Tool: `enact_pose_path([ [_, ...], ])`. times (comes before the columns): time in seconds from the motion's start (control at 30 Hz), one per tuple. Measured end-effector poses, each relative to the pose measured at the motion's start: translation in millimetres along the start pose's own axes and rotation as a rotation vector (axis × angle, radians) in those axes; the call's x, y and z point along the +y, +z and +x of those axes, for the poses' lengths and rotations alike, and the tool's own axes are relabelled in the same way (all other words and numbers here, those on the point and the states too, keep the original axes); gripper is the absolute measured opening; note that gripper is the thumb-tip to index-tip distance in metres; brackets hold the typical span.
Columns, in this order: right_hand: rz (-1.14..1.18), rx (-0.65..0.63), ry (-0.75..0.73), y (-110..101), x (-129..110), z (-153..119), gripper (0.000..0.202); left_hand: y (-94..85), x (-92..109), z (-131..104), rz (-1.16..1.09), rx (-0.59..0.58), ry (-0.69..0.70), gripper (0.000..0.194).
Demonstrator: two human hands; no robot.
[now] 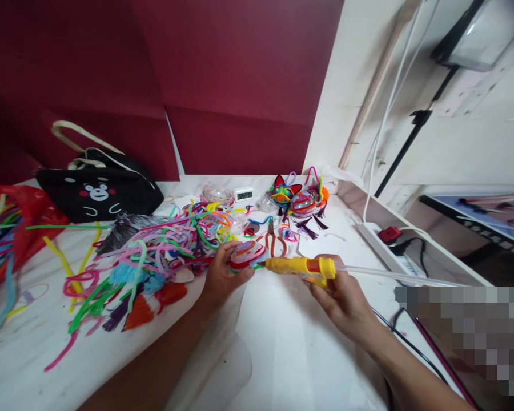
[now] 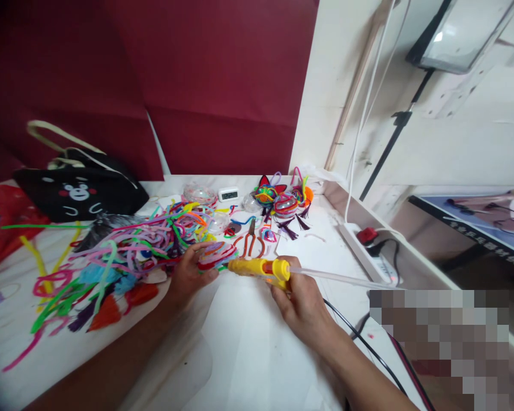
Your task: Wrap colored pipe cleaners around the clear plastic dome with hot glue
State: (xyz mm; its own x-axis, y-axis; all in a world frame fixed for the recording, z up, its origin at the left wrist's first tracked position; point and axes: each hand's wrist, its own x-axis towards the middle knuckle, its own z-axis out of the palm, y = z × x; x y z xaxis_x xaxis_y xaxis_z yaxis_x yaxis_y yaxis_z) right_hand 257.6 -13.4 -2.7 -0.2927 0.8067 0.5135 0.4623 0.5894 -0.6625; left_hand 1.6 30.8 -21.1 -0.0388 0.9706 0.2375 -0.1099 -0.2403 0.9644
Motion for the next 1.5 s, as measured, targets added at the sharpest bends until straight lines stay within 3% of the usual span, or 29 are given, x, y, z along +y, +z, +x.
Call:
enact_pose_path([
  [0.3, -0.141, 0.004, -0.014, -2, -3, 1, 0.015, 0.6, -1, 0, 0.000, -0.018, 0.017, 0.059],
  [0.7, -0.273, 0.028, -0.141, -3, 2, 1, 0.020, 2.5, -2, -1, -0.022, -0.002, 0.012, 0.063],
  [0.97, -0.357, 0.028, -0.182, -5, -8, 4, 0.019, 1.7, -2, 0, 0.002, -0.017, 0.003, 0.064],
  [1.5, -0.373, 0.088, -0.266, -5, -16, 7, 0.021, 1.9, 2, 0, 0.008, -0.036, 0.002, 0.063],
])
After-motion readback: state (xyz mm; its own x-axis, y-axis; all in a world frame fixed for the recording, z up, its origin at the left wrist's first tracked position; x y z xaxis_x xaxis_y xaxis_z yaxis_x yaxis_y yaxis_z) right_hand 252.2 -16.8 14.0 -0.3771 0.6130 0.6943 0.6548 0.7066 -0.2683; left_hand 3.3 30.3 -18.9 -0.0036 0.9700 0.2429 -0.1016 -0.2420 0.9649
